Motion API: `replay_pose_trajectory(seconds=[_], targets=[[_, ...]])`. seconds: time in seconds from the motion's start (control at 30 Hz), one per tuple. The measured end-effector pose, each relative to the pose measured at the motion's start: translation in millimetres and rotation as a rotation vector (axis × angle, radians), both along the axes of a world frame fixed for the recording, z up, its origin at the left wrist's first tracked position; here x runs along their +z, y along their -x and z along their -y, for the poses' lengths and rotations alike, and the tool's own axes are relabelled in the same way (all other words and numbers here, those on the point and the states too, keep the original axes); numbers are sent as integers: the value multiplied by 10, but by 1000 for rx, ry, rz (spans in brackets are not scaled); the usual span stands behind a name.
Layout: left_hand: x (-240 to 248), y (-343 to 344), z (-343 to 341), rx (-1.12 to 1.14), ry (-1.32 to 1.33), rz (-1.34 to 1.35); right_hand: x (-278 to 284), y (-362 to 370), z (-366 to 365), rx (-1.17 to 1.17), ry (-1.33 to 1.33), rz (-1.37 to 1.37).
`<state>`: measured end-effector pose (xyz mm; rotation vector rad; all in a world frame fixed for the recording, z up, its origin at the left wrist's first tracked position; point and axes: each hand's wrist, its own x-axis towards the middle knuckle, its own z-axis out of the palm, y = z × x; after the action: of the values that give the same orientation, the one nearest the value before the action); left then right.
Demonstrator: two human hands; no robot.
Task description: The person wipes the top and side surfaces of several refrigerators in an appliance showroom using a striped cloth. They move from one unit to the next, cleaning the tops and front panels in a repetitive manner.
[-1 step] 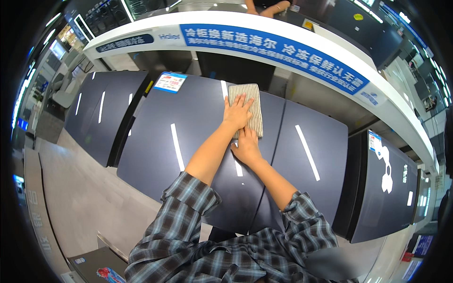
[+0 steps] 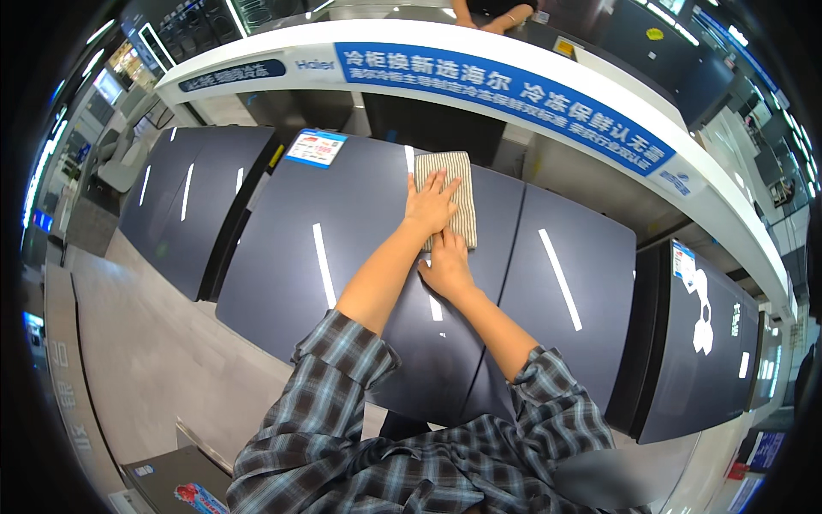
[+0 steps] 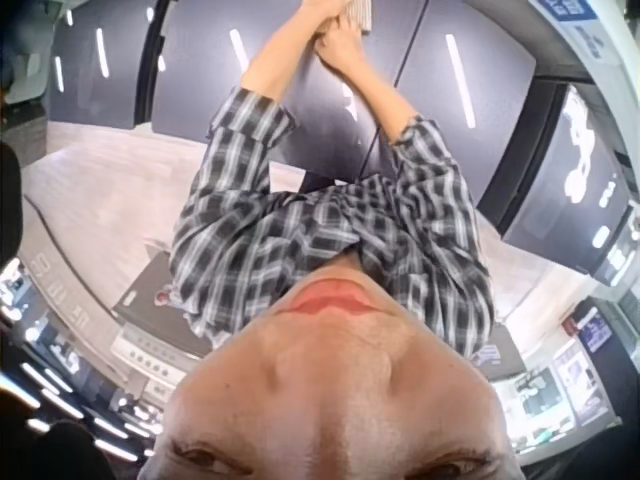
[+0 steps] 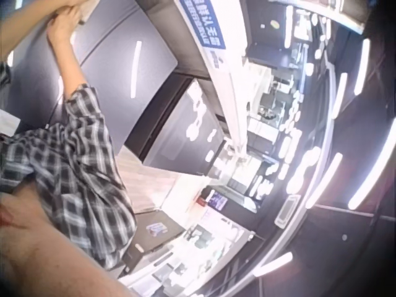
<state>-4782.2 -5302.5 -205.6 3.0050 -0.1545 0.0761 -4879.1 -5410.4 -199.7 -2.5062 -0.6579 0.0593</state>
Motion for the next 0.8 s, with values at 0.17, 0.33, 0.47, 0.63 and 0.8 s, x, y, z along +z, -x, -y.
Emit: replay_pose_trajectory(seconds=[0.17, 0.33, 0.47, 0.63, 0.8], targets=[[60, -12, -957, 19, -173, -47, -56, -51, -988, 60, -59, -1], [-28, 102, -1821, 172, -194, -68, -5, -27, -1652, 179, -92, -87], [-118, 348, -2433, 274, -158, -36, -114, 54, -2136, 293, 16, -59], [-259, 713, -3057, 398, -81, -23, -140, 240, -2589, 415, 34, -99], [-281, 1063, -3434, 422, -68, -55, -94, 504, -2925, 509, 27, -75]])
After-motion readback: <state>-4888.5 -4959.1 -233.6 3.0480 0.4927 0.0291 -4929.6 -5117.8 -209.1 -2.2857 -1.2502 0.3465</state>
